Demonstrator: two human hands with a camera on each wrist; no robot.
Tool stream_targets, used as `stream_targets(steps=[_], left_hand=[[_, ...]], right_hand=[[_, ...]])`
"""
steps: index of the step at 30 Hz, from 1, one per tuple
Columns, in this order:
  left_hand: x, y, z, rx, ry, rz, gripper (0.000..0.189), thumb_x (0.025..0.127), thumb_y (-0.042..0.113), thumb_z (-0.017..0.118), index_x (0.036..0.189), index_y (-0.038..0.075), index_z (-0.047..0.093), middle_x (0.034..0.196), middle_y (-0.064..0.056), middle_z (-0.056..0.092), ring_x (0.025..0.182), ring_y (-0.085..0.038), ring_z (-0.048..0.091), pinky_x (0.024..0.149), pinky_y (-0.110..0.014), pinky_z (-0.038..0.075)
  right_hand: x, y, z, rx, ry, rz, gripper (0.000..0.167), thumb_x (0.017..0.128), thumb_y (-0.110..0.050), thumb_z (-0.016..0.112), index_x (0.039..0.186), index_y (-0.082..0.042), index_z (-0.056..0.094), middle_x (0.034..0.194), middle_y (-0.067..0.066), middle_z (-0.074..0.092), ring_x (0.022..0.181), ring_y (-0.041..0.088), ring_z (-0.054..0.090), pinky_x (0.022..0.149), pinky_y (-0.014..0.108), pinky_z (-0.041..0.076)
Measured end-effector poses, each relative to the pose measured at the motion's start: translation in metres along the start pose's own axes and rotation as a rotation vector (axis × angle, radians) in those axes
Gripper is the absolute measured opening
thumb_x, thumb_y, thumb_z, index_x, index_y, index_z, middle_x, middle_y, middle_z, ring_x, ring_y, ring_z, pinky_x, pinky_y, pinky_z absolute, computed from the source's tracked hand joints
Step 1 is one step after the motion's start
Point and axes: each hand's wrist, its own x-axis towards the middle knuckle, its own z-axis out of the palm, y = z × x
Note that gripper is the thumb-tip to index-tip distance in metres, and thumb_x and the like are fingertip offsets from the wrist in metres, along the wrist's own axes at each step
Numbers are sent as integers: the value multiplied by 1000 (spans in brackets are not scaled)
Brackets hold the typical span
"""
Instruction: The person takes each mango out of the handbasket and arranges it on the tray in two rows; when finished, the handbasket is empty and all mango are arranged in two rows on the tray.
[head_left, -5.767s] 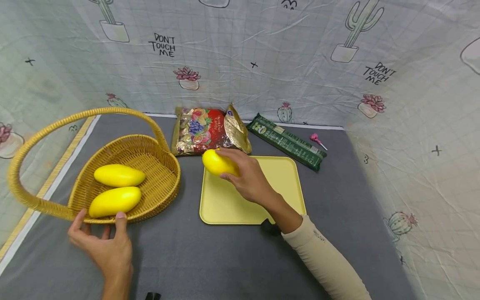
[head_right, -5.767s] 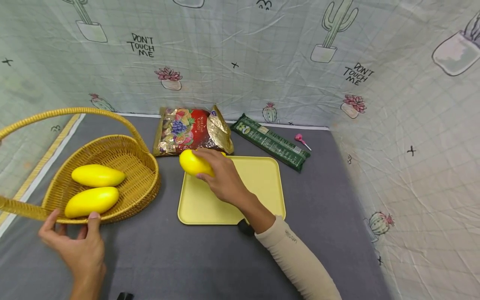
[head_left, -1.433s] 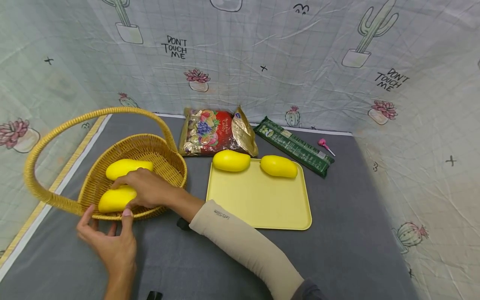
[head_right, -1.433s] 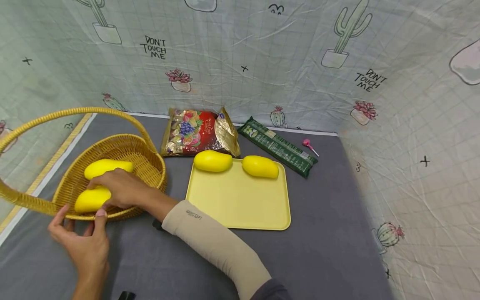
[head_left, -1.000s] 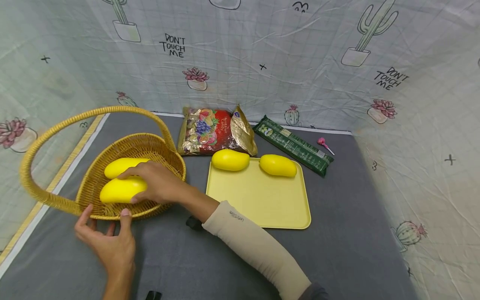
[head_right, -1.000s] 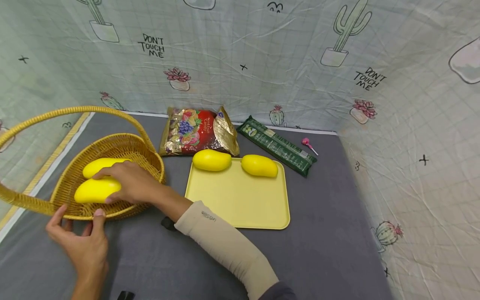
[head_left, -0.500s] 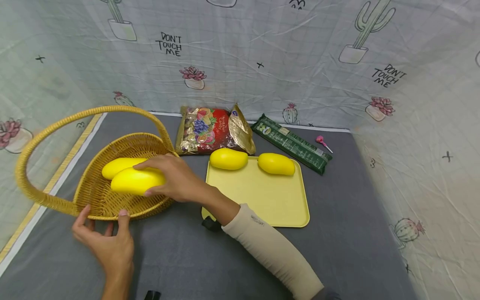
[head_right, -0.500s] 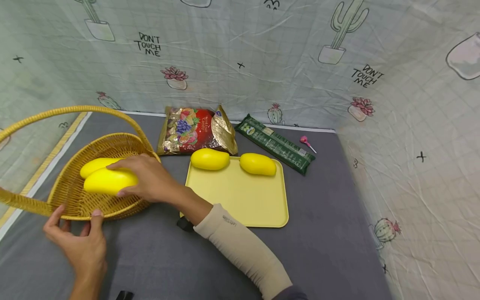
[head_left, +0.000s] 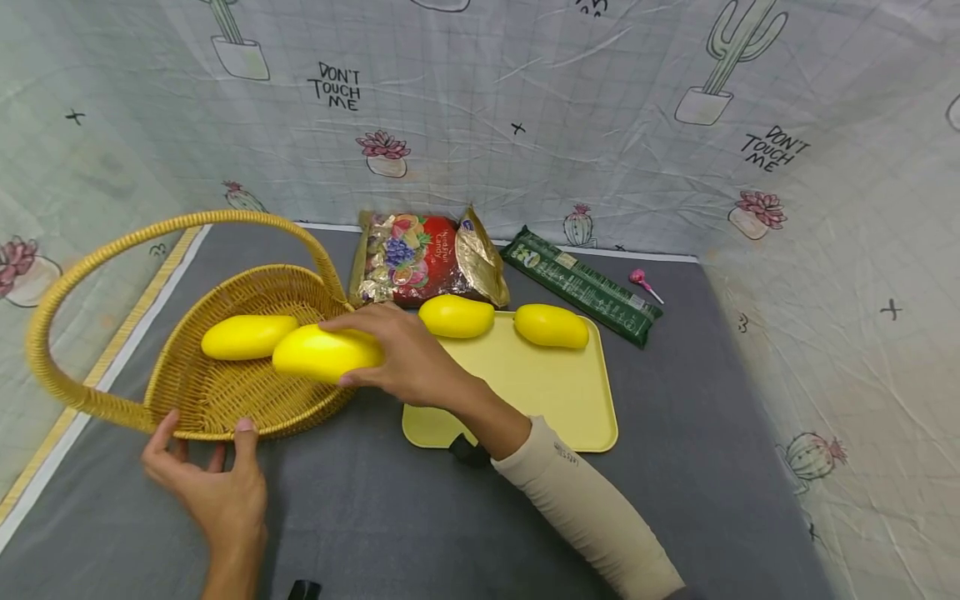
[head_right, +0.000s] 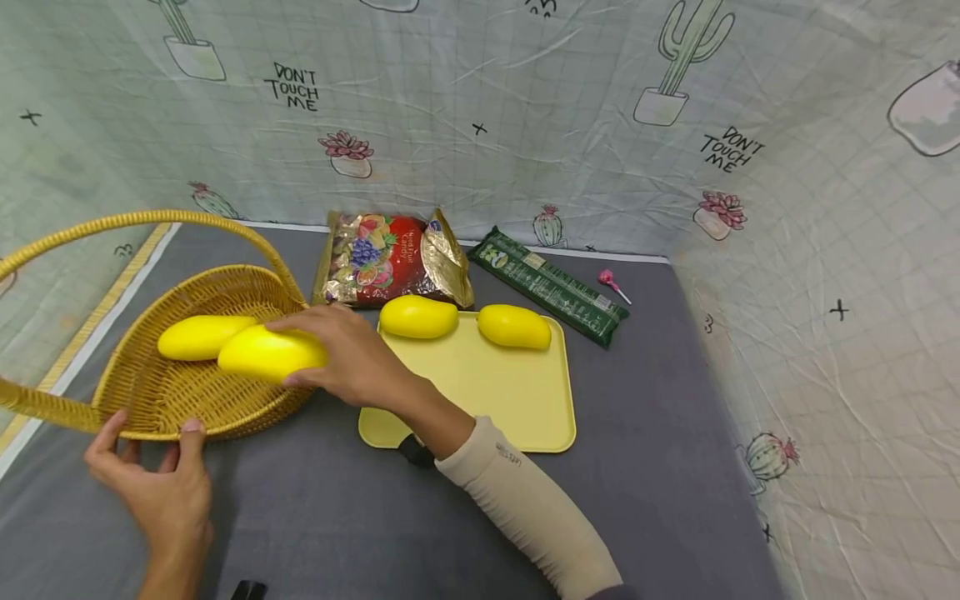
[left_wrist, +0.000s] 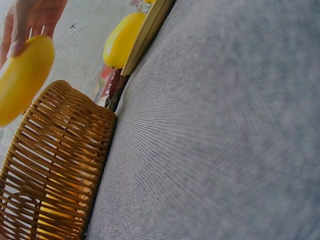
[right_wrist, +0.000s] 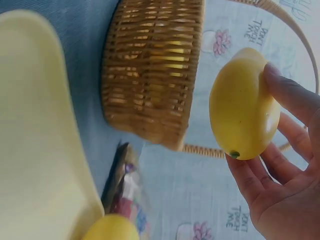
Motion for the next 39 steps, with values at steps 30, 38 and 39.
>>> stream_targets(steps=[30,38,39], left_hand=[[0,-2,0,26,3,13,70,99,15,71,157,29,33,166,7,17,155,-20,21,119,-45,29],[0,-1,1,40,7,14,70,99,16,71,157,30,34,165,7,17,154,-19,21,118,-45,30],[0,-1,1,38,8,14,70,99,16,71,157,30,34,165,6,17,153,-19,21,118,-45,30]], right_hand=[[-89,66,-32,-42,68,215,64,84,-23,92,144,-19,68,143,-1,69,136,23,60,115,47,46],[-98,81,-31,-65,30,276,62,85,-22,91,143,-17,68,143,2,69,135,27,60,115,49,45],[-99,82,-30,-62,28,279,62,85,-21,91,143,-17,68,143,2,69,135,28,60,116,50,45]])
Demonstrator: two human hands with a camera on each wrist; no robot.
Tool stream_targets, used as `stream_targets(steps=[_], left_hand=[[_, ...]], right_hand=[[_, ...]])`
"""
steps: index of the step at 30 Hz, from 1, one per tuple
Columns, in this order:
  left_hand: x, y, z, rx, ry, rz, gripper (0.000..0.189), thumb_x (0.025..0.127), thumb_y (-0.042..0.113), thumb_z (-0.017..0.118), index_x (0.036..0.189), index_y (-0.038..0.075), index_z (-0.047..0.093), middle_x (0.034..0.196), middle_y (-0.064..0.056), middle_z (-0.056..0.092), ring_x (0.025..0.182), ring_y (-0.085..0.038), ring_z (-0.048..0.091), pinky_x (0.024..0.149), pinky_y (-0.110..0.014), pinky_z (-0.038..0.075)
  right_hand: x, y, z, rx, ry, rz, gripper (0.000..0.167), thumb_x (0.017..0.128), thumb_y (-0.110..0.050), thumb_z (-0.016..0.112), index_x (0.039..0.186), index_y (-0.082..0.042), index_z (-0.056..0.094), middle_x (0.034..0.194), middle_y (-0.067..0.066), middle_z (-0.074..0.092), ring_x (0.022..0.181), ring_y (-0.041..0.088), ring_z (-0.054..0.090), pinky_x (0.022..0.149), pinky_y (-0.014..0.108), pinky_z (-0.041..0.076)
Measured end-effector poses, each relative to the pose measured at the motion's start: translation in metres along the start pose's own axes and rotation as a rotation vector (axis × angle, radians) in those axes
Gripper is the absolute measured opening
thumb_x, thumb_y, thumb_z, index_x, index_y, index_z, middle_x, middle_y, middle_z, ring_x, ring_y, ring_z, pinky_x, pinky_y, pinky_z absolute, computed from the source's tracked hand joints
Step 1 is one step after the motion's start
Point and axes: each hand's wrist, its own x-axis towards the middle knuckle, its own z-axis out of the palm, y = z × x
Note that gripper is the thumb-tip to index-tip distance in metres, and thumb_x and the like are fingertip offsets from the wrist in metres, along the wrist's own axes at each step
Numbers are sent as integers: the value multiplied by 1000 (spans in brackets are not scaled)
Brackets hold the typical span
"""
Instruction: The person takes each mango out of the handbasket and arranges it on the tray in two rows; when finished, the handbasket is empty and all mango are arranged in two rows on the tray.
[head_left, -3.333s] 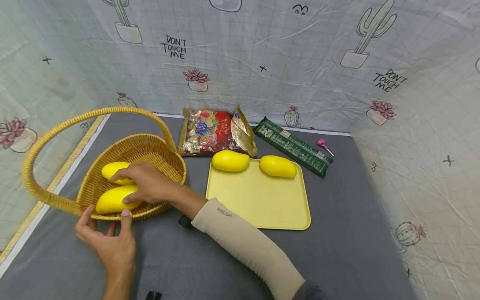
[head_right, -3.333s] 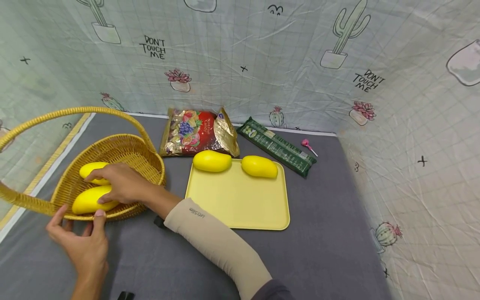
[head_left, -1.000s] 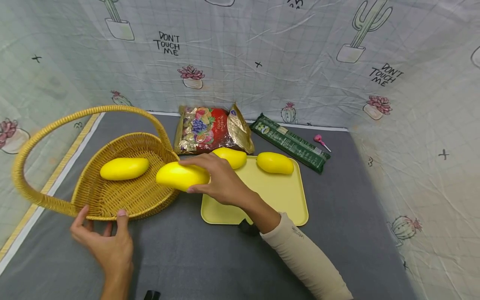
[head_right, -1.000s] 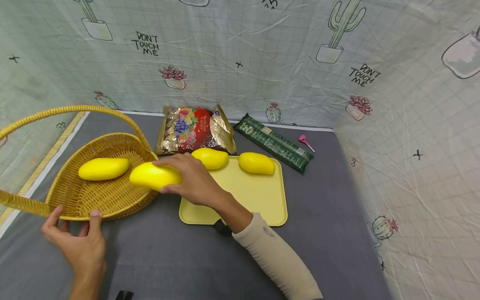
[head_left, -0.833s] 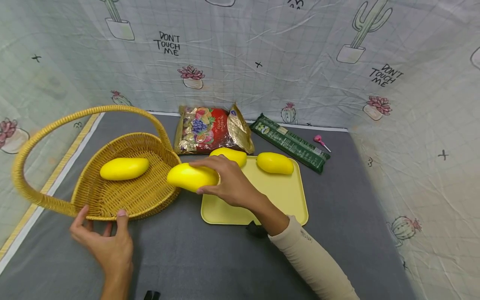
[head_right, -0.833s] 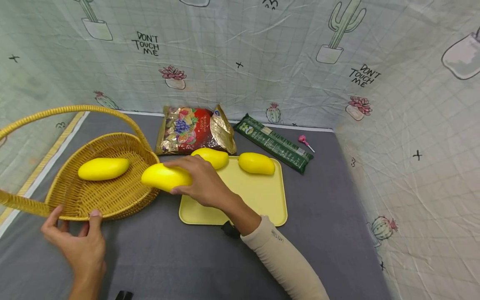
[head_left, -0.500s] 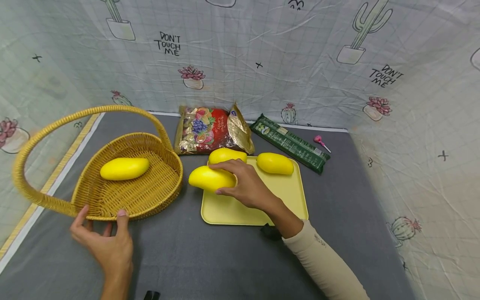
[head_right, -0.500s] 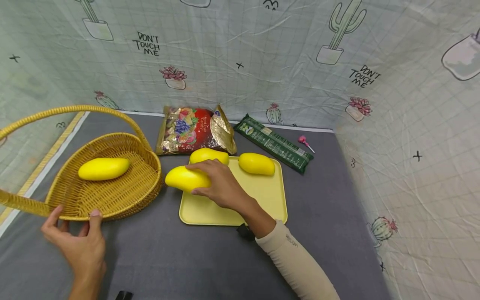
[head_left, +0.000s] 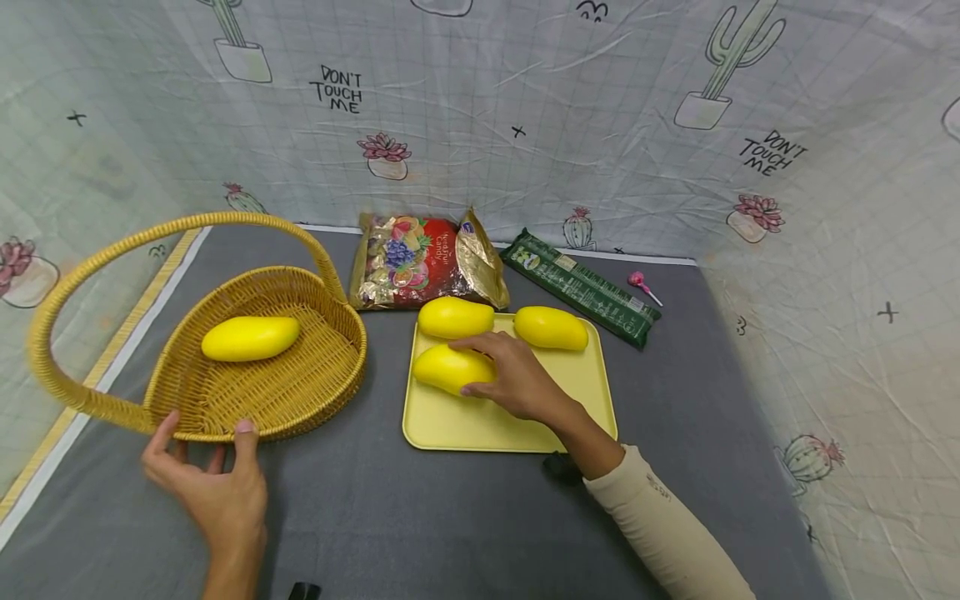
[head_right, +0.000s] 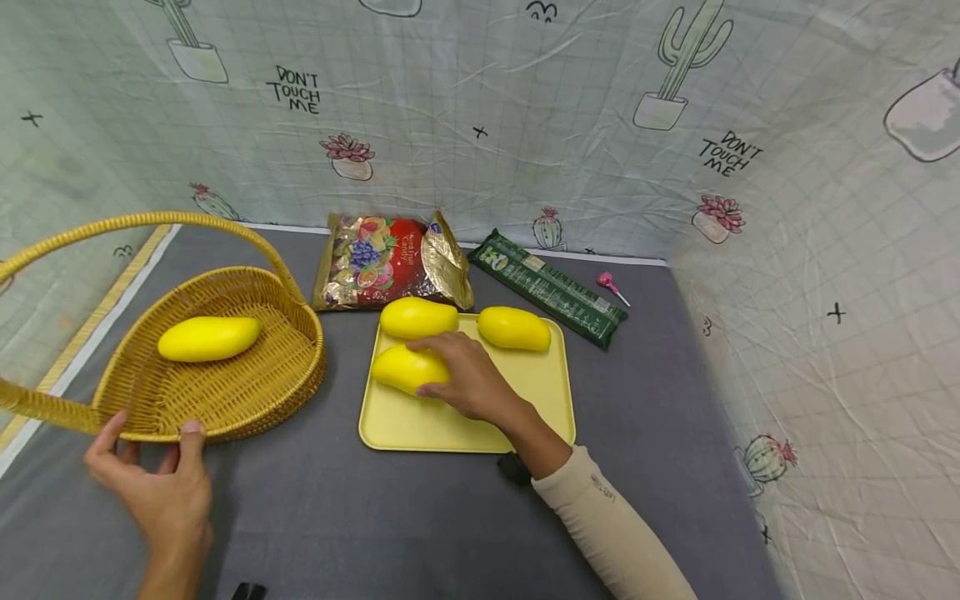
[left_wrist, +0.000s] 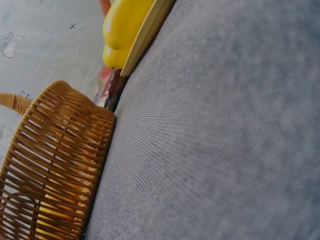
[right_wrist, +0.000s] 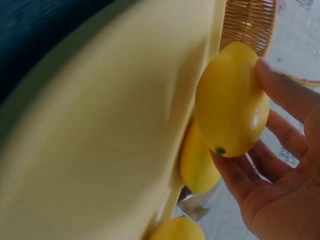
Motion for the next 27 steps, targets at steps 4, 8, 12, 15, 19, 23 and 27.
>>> stream_targets(steps=[4,8,12,15,19,23,27], left_hand=[[0,1,0,2,1,3,70,99,17,71,157,30,34,165,6,17,153,-19,21,118,-45,30],[-1,0,-1,7,-2,-3,70,99,17,71,157,31,34,166,6,17,154,-19,21,118,-45,30],[-1,0,-1,7,-5,-11,71,99,17,71,157,31,33,166,5,15,154,-19,20,119,-45,30],[-1,0,0,7,-4,-9,71,99,17,71,157,31,34,165,5,16,153,-19,21,118,-45,31],[-1,0,1,16,-2,2,70,99,18,71,157,31,34,165,4,17,151,-18,21,118,-45,32],[-1,-1,1,10,-4,10,70,99,18,71,157,31,34,165,5,17,152,-18,21,118,-45,31],[0,-1,-1,-8,3,-1,70,98,16,72,156,30,35,165,6,17,152,-18,20,119,-45,30]], right_hand=[[1,4,3,15,-9,4,62,85,-20,91,143,-16,68,145,2,68,136,28,60,116,50,44],[3,5,6,17,-17,3,62,86,-20,90,144,-15,67,146,2,68,137,27,59,117,49,44],[5,5,6,3,-30,7,62,89,-23,88,146,-16,66,147,3,67,139,28,58,119,51,42],[6,5,7,-14,-35,8,62,90,-25,87,147,-16,66,148,4,67,139,29,57,120,52,40],[6,2,6,-46,-12,1,62,89,-29,88,146,-16,66,146,5,68,137,30,58,117,53,41],[7,-6,3,-56,30,-13,61,89,-34,88,144,-18,67,144,4,68,135,28,58,116,53,42],[13,-21,1,-28,60,-55,60,90,-34,87,144,-18,67,145,3,67,135,26,58,117,53,42]])
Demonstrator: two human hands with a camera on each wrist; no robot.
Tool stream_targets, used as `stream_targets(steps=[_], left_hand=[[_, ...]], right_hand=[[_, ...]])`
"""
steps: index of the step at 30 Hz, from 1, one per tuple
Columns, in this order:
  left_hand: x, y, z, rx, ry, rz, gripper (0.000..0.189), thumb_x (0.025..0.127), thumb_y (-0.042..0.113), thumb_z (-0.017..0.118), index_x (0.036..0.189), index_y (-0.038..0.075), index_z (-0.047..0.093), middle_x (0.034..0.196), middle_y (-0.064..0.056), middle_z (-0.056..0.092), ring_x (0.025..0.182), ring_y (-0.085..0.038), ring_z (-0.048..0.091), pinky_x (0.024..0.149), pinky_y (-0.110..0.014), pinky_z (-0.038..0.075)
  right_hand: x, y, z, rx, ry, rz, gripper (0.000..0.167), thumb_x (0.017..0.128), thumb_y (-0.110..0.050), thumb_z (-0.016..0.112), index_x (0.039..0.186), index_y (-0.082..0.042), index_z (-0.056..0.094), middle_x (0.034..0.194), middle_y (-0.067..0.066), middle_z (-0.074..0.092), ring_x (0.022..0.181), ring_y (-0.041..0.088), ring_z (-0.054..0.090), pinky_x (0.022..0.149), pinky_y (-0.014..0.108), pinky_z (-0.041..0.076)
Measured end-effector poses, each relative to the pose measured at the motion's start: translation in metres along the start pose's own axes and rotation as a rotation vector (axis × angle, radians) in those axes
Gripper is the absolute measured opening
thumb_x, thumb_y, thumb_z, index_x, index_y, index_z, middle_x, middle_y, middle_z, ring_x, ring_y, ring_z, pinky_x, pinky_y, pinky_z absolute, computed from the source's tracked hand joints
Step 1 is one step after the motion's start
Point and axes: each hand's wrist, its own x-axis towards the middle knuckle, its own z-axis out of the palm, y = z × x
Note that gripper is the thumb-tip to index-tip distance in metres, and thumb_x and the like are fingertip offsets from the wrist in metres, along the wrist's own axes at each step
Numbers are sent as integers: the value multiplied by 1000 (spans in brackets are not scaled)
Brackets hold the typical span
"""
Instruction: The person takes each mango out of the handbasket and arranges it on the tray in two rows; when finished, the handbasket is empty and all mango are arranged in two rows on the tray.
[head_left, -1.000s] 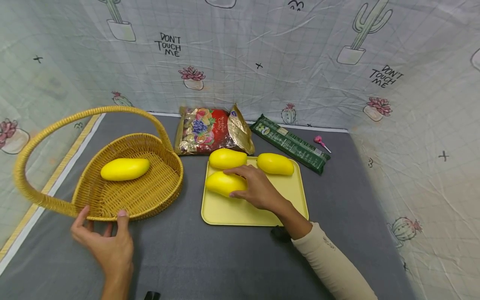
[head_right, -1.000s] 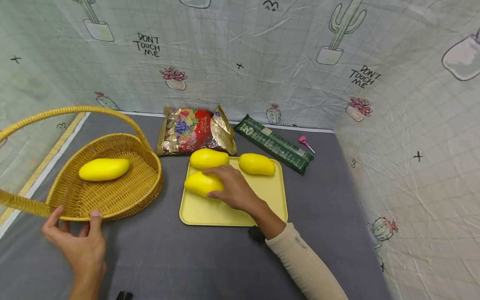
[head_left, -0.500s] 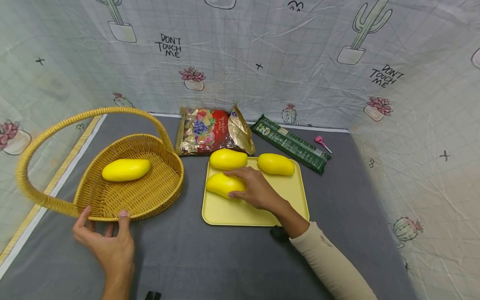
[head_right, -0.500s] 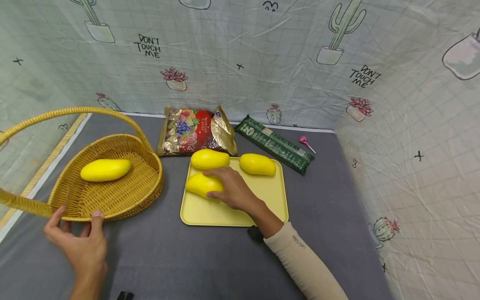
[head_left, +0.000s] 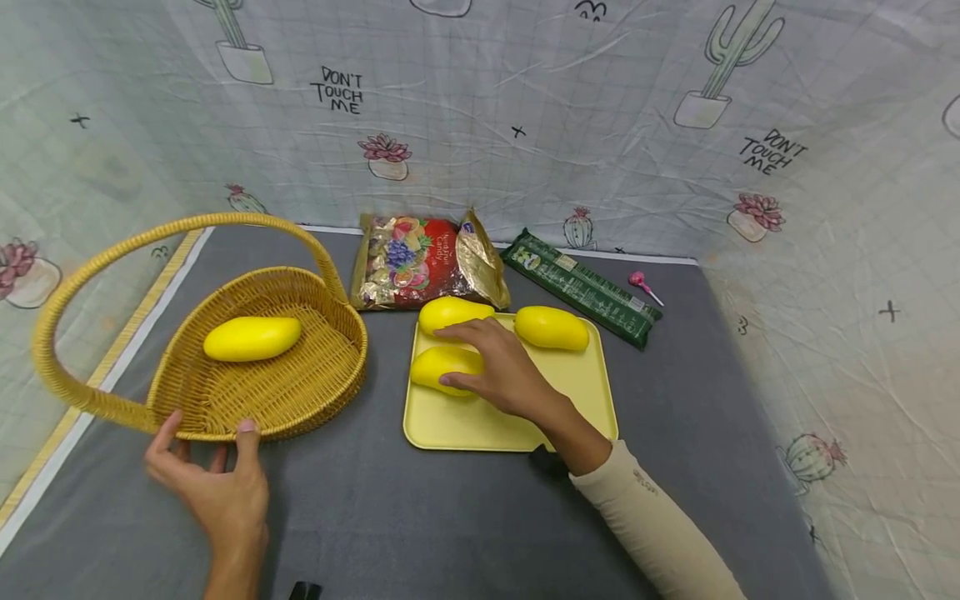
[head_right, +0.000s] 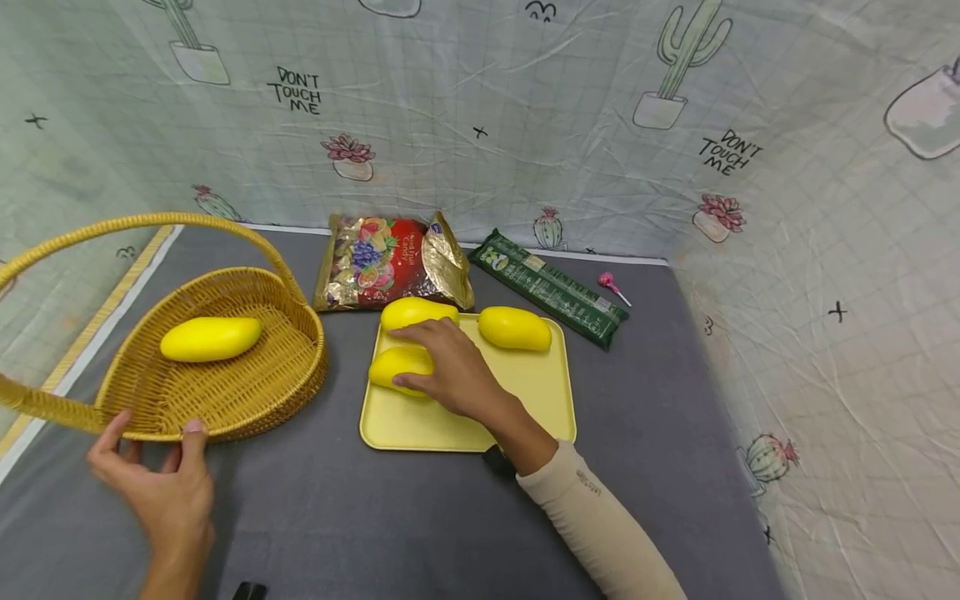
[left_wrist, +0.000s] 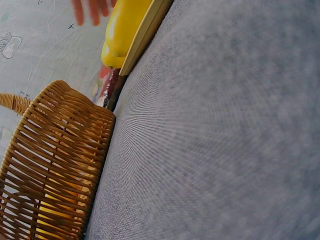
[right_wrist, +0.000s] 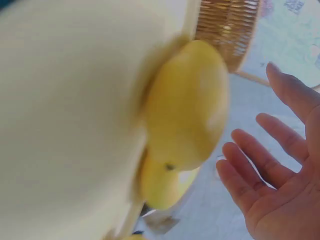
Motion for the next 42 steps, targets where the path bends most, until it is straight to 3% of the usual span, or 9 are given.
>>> stream_targets(steps=[6,12,22,28,33,42], left_hand=[[0,1,-2,-4,-8,-13,70,99,15,71,157,30,34,166,6,15,155,-21,19,119,-45,29],[0,2,-1,-3,-11,-15,70,99,15,71,157,31,34,166,6,15,155,-20,20,120,-45,29],[1,2,-1,-27,-23,4,71,99,14,72,157,29,33,166,4,14,155,-21,17,122,-47,27],[1,2,-2,-21,-29,0,71,99,14,72,157,28,33,165,3,14,154,-22,17,122,-47,28],[0,3,-2,-12,-26,-13,71,99,14,72,157,30,33,165,4,15,153,-21,17,122,-46,28],[0,4,-3,-26,-35,-24,71,99,13,71,157,29,33,166,4,14,153,-20,16,123,-46,27]], right_hand=[[25,-27,3,21,-3,-63,60,92,-37,85,147,-23,65,145,0,65,136,22,57,115,50,44],[54,-55,14,-24,-60,-128,60,95,-41,81,150,-24,62,148,-2,64,140,18,54,120,43,41],[100,-100,45,-97,-144,-222,61,96,-44,79,152,-24,60,151,-8,63,144,15,52,124,34,36],[123,-117,65,-133,-208,-208,62,98,-47,75,154,-26,57,154,-9,59,147,13,48,124,31,33],[143,-127,81,-179,-219,-190,65,97,-50,75,155,-29,56,155,-11,58,146,10,48,118,24,37],[170,-135,110,-224,-245,-110,70,94,-53,77,157,-38,51,159,-20,50,152,5,39,123,21,29]])
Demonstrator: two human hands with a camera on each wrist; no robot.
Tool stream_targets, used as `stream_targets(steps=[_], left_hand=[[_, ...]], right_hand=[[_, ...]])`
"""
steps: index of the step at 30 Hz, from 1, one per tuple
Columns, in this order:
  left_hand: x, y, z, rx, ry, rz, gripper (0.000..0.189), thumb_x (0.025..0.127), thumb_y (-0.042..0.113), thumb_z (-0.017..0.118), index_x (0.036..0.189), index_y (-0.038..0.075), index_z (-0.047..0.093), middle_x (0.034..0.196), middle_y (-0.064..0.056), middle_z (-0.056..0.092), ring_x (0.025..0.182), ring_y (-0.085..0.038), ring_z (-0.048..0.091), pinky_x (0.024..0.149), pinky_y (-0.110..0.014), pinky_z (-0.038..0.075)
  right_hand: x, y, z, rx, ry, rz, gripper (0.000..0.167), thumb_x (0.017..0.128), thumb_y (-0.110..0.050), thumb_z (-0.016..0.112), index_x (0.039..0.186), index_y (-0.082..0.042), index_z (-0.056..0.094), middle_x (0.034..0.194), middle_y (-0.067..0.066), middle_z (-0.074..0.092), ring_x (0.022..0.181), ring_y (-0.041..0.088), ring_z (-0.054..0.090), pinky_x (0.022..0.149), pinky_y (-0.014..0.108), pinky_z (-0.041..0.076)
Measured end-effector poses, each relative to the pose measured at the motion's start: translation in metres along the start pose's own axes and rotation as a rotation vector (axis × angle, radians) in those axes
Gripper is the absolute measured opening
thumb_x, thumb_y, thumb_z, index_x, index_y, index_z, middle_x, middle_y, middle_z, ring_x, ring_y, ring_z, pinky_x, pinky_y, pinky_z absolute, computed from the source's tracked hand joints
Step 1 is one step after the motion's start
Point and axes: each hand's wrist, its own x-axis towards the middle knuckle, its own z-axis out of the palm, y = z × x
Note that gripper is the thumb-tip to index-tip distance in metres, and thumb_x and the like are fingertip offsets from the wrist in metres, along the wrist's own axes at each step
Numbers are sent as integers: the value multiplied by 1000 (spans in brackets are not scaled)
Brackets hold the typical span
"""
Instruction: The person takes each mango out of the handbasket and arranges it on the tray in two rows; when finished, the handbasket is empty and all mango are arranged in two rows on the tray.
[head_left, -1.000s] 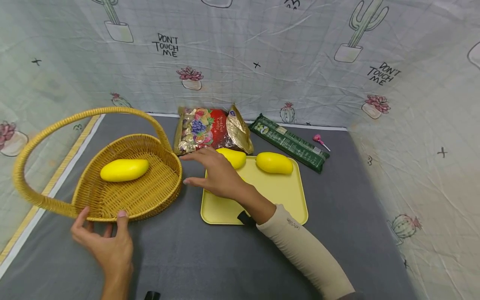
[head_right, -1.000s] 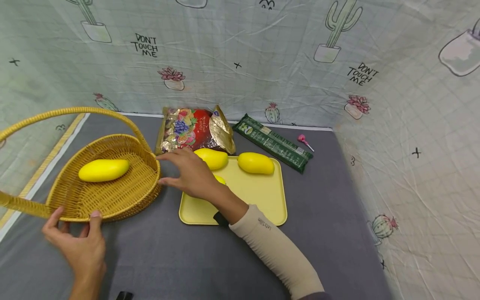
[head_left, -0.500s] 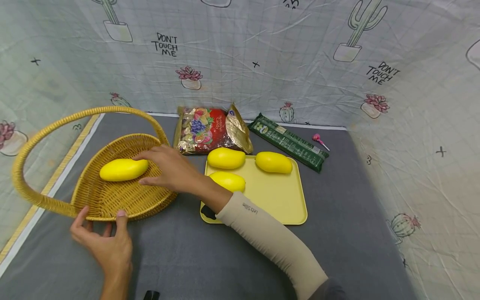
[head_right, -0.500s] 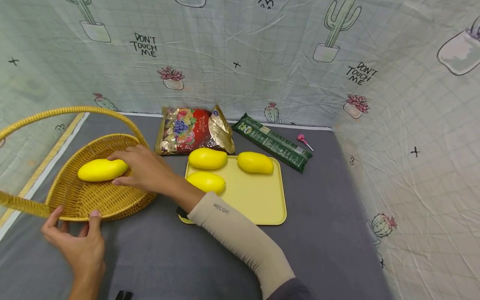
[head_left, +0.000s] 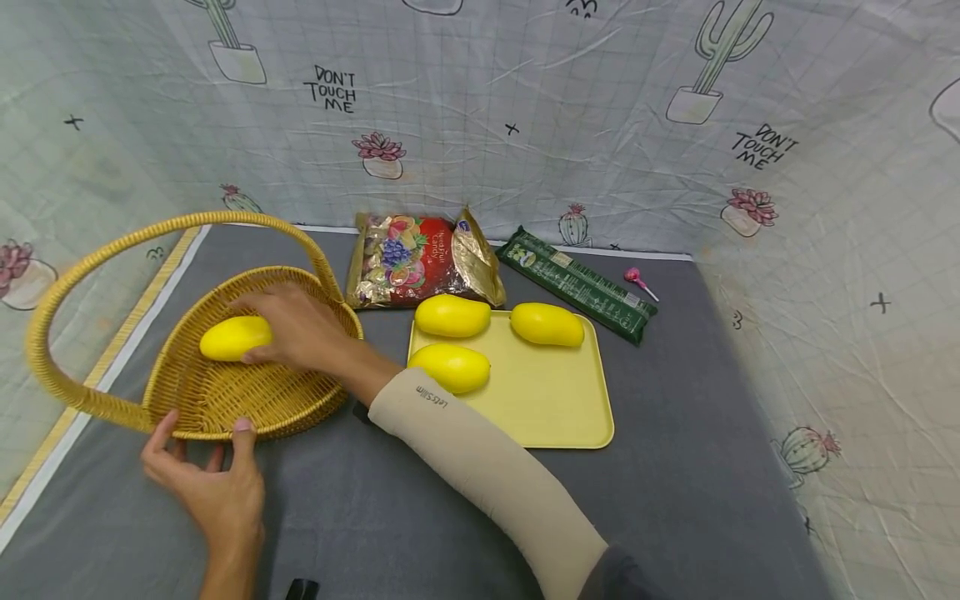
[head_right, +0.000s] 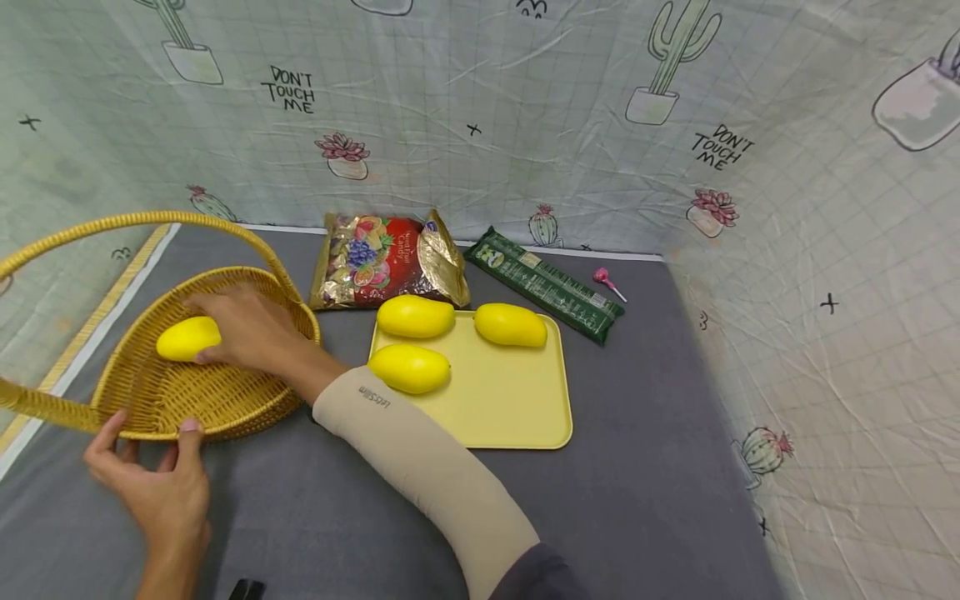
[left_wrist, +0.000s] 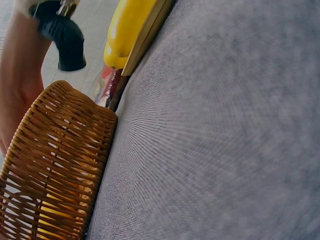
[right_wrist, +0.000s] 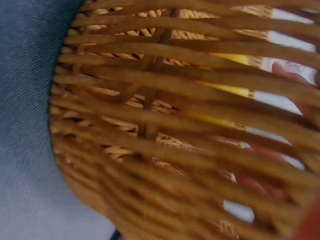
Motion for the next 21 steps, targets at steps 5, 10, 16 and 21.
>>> stream_targets(steps=[5,10,16,21], left_hand=[[1,-2,0,1,6,12,71,99,14,72,156,29,34,165,5,15,154,-21,18,121,-46,28],[2,-3,1,-1,16,14,71,98,15,73,156,29,35,164,5,16,153,-22,19,120,-46,29],[2,-4,1,15,19,18,70,98,16,72,156,30,35,164,3,16,151,-21,20,120,-46,30],[2,-3,1,13,19,28,71,98,16,73,156,29,35,164,3,17,151,-21,20,119,-47,30]], right_hand=[[15,-5,7,-32,-36,57,71,93,-53,78,157,-41,49,158,-23,49,151,2,37,118,18,34],[26,-7,10,-99,-82,64,72,95,-51,76,159,-42,45,159,-24,48,150,2,38,117,17,33],[32,-7,17,-101,-124,43,73,95,-47,77,160,-41,45,159,-22,50,145,2,45,115,18,37],[33,-6,21,-123,-110,19,68,96,-45,77,157,-38,50,152,-19,57,134,3,53,107,18,41]])
